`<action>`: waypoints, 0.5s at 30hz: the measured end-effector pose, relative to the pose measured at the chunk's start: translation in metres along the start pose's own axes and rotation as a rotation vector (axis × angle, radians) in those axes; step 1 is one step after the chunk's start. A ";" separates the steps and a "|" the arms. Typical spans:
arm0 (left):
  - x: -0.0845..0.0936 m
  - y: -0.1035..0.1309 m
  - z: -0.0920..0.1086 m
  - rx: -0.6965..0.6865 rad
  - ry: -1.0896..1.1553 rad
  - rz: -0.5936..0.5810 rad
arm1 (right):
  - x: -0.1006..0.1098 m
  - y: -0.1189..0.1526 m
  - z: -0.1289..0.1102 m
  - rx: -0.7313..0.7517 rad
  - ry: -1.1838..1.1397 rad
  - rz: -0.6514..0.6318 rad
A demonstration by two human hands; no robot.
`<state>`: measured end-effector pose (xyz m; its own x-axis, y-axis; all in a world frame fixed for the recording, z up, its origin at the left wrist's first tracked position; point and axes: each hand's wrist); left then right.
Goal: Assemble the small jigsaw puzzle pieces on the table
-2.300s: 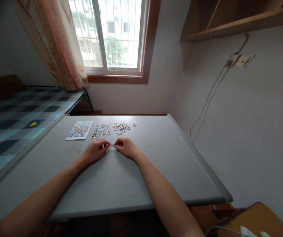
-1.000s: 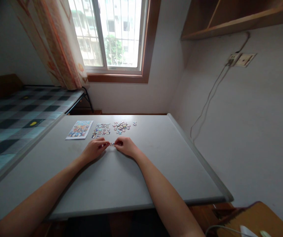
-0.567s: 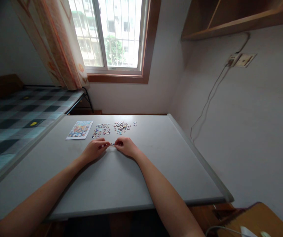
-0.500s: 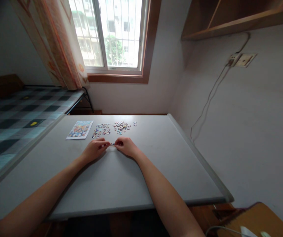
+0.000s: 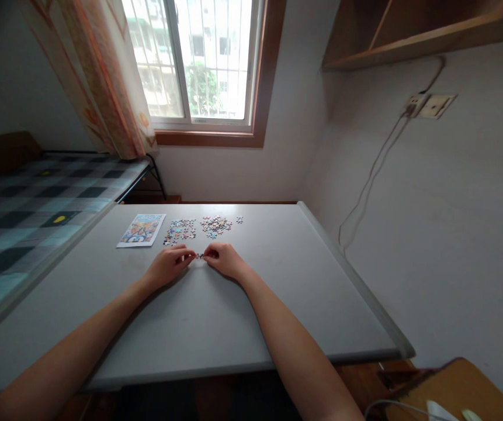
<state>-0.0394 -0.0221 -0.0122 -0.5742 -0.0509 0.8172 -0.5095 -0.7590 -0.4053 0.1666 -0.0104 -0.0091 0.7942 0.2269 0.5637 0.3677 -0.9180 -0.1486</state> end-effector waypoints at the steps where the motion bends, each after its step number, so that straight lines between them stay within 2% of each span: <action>1: 0.000 0.000 0.000 0.000 0.000 -0.001 | 0.000 0.000 0.000 -0.003 0.000 -0.001; 15: -0.001 0.000 -0.001 0.005 0.003 -0.021 | -0.001 0.000 0.000 0.000 0.002 0.007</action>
<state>-0.0393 -0.0213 -0.0132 -0.5650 -0.0331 0.8244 -0.5184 -0.7631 -0.3859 0.1661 -0.0105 -0.0096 0.7960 0.2196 0.5641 0.3618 -0.9197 -0.1525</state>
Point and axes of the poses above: each hand's wrist, its own y-axis away from the middle knuckle, its own x-axis out of the back of the hand, z = x × y, and after that the axes turned 7 degrees about -x, right-handed
